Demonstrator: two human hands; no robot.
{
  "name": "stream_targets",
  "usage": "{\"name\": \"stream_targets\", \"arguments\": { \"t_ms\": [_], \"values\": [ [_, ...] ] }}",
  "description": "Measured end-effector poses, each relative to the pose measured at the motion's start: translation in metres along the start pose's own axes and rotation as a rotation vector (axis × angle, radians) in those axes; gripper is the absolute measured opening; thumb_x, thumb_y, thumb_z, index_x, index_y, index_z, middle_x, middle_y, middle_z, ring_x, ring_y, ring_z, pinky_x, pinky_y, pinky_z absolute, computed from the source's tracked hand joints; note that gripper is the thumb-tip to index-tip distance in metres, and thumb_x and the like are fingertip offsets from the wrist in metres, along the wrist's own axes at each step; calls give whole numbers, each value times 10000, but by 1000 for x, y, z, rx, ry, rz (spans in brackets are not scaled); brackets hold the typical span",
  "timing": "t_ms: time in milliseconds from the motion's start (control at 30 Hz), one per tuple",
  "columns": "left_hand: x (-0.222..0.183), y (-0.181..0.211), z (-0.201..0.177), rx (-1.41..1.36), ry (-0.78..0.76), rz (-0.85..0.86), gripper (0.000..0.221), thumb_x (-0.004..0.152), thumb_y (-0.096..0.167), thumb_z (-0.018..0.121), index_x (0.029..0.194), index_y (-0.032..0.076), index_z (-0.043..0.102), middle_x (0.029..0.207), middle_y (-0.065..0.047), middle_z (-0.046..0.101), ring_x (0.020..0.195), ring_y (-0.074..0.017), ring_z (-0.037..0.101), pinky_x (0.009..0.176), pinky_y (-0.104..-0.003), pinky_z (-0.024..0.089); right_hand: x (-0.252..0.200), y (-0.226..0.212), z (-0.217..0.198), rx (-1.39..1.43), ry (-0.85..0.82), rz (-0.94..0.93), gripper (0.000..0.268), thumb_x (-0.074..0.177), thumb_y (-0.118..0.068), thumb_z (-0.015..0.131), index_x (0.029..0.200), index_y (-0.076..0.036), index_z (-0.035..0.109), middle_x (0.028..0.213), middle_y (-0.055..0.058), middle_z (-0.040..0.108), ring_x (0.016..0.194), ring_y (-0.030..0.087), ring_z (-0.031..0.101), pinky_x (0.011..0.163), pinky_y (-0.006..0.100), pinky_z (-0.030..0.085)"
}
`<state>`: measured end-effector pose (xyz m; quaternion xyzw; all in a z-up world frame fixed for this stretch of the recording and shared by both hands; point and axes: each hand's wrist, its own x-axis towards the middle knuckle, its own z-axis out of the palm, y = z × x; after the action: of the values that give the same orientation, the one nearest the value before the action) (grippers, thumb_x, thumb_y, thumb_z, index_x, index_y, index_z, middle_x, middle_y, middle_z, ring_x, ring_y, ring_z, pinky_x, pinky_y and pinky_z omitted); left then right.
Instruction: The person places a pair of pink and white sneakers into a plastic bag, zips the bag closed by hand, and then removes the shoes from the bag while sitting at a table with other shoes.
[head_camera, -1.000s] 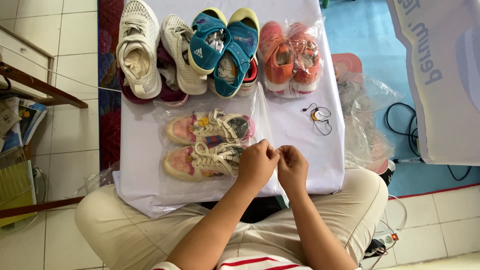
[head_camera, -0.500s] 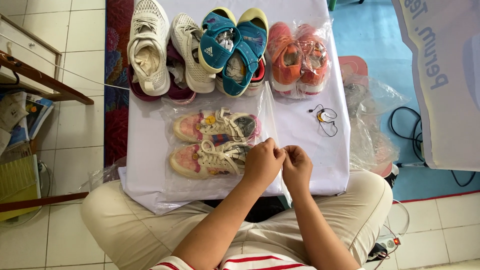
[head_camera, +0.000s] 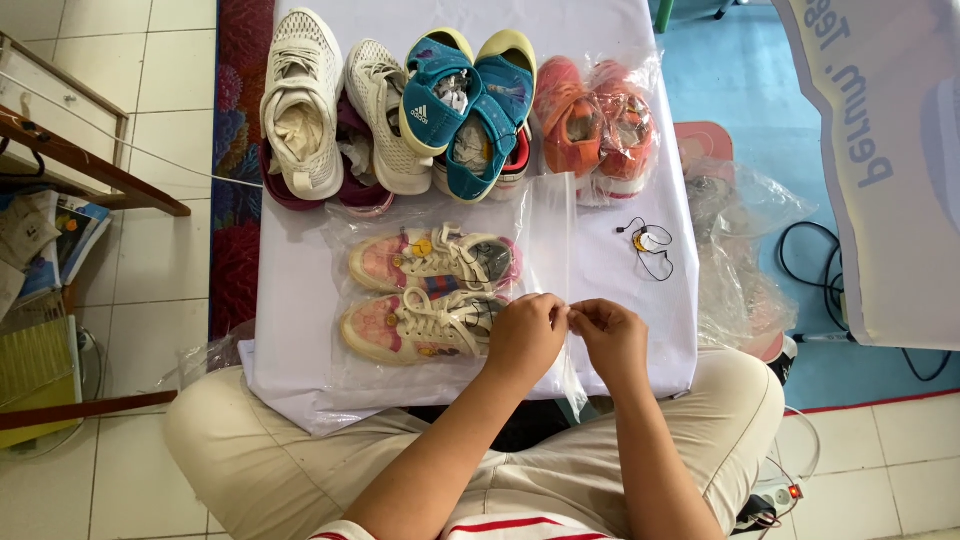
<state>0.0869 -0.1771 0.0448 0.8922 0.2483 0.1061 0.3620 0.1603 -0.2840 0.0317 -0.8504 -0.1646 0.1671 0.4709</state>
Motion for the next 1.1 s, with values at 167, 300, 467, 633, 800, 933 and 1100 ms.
{"name": "stream_targets", "arguments": {
  "t_ms": [167,300,467,633,800,933,1100],
  "values": [
    [0,2,2,1,0,-25,160,833,184,551,773,70,645,657,-91,649,659,-268,682,599,-383,567,-3,8,10,0,70,-59,44,791,-52,675,799,-73,713,611,57,669,581,148,645,601,271,504],
    [-1,0,4,-23,9,-22,159,809,177,560,747,38,604,638,-143,636,652,-338,676,583,-447,556,-7,8,19,59,136,-104,79,804,-6,640,773,-58,690,596,66,655,550,150,618,568,274,499],
    [-1,5,-2,-8,22,-17,153,824,174,544,756,48,598,643,-118,640,650,-308,682,579,-406,567,-5,1,11,25,197,-146,42,785,-28,656,773,-64,673,613,65,648,564,170,607,569,292,502],
    [-4,15,-11,14,45,9,138,827,164,540,765,54,597,652,-114,645,648,-281,687,572,-376,573,-1,2,4,-66,292,-271,53,765,-13,663,804,-48,664,665,112,643,649,249,660,609,323,533],
    [-8,27,-21,-65,77,164,245,828,280,569,920,66,645,801,-92,691,754,-208,705,632,-316,570,11,15,-9,-4,287,-172,73,799,-18,679,870,-36,683,703,142,650,653,249,647,632,337,524],
    [-4,7,-38,-97,175,212,235,838,253,594,981,82,666,842,-110,690,801,-285,696,673,-366,562,34,54,-20,115,238,10,76,814,-60,691,890,-59,682,693,91,644,627,177,619,618,313,512],
    [-11,-56,-95,32,493,48,190,895,270,602,1001,139,689,882,-72,690,850,-270,662,764,-366,527,40,67,-29,275,469,-19,73,891,-55,657,959,-28,658,764,126,626,695,184,597,645,288,513]
  ]
}}
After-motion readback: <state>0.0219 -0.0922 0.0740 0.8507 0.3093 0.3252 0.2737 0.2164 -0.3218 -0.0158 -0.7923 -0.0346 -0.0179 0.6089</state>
